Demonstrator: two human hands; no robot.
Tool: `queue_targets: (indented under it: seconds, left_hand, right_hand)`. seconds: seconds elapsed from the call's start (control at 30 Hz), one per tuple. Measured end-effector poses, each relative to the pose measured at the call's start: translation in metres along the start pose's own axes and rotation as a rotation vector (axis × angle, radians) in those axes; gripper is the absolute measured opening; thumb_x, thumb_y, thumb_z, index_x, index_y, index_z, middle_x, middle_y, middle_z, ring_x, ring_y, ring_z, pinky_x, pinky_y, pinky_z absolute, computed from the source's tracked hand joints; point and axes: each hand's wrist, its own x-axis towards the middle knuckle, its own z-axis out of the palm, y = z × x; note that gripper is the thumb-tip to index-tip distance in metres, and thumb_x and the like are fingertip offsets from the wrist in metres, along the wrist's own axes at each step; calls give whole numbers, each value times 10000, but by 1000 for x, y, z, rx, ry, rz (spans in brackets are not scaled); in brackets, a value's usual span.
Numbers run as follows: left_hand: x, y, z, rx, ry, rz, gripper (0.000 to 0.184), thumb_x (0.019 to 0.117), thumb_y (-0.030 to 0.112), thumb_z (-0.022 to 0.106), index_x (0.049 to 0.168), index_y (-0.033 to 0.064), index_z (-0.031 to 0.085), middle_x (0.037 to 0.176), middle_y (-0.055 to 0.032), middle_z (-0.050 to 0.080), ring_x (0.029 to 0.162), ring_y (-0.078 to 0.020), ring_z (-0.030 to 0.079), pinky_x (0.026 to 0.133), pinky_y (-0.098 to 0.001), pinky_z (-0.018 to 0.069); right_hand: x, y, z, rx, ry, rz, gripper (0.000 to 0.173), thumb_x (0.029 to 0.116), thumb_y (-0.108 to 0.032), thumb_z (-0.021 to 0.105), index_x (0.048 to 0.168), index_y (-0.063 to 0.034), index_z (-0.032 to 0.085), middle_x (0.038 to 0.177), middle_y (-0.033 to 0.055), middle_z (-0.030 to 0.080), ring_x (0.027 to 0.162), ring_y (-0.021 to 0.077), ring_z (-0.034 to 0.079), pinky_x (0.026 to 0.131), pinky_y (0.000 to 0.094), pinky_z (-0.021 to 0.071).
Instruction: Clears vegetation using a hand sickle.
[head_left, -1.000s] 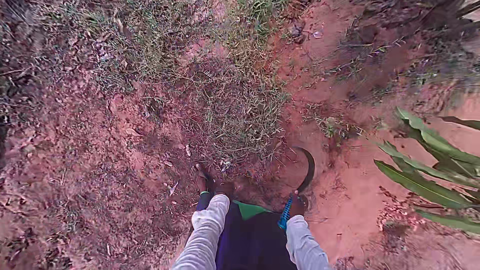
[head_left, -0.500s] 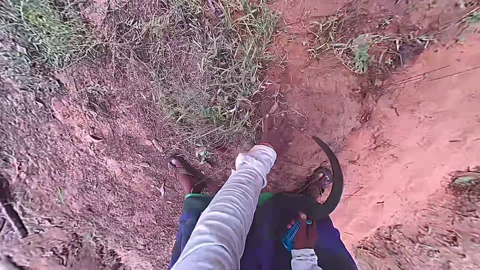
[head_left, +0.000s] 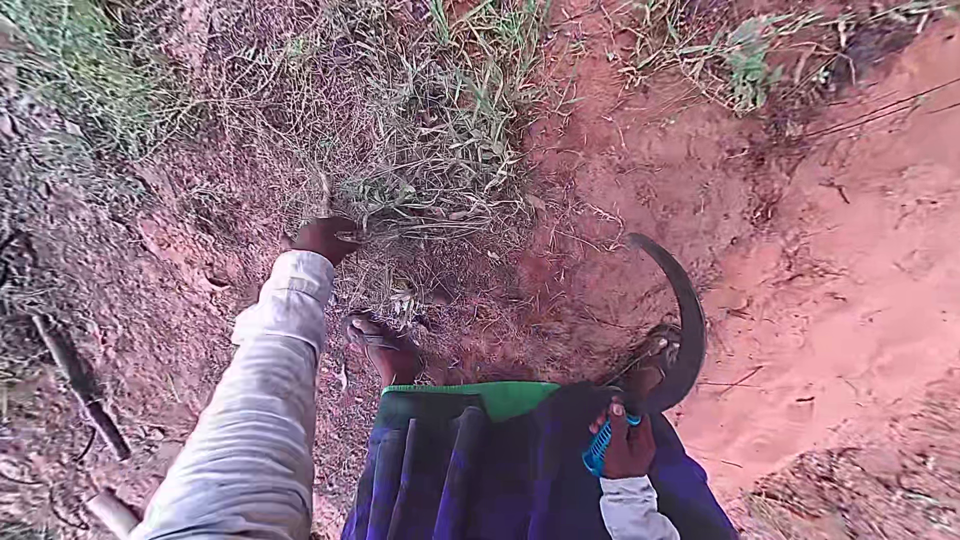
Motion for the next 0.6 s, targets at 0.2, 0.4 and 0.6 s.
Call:
queue_targets:
  seconds: [0.2, 0.4, 0.6]
  left_hand:
    - [-83, 154, 63, -282, 606, 645, 258, 958, 69, 554, 1108, -32, 738, 1146, -232, 719, 1109, -429, 662, 960, -566, 509]
    - [-14, 217, 136, 61, -277, 131, 524, 1037, 196, 588, 1511, 3, 477, 1580, -265, 430, 1469, -478, 391, 1156, -673, 333]
    - [8, 205, 101, 228, -368, 209, 429, 1085, 219, 494, 1447, -7, 541, 1481, -290, 533, 1378, -489, 509, 1084, -714, 396]
  right_hand:
    - [1, 0, 7, 6, 10, 5, 264, 982, -235, 516, 1064, 15, 537, 609, -180, 558, 505, -59, 585, 519, 139, 542]
    - [-5, 19, -9, 3, -133, -43, 516, 995, -488, 565, 1079, 21, 539, 638, -185, 576, 535, -60, 585, 529, 147, 536]
    - [20, 5, 3, 44, -398, 90, 594, 1013, -585, 492, 1142, -5, 491, 644, -161, 574, 514, -29, 579, 509, 170, 541]
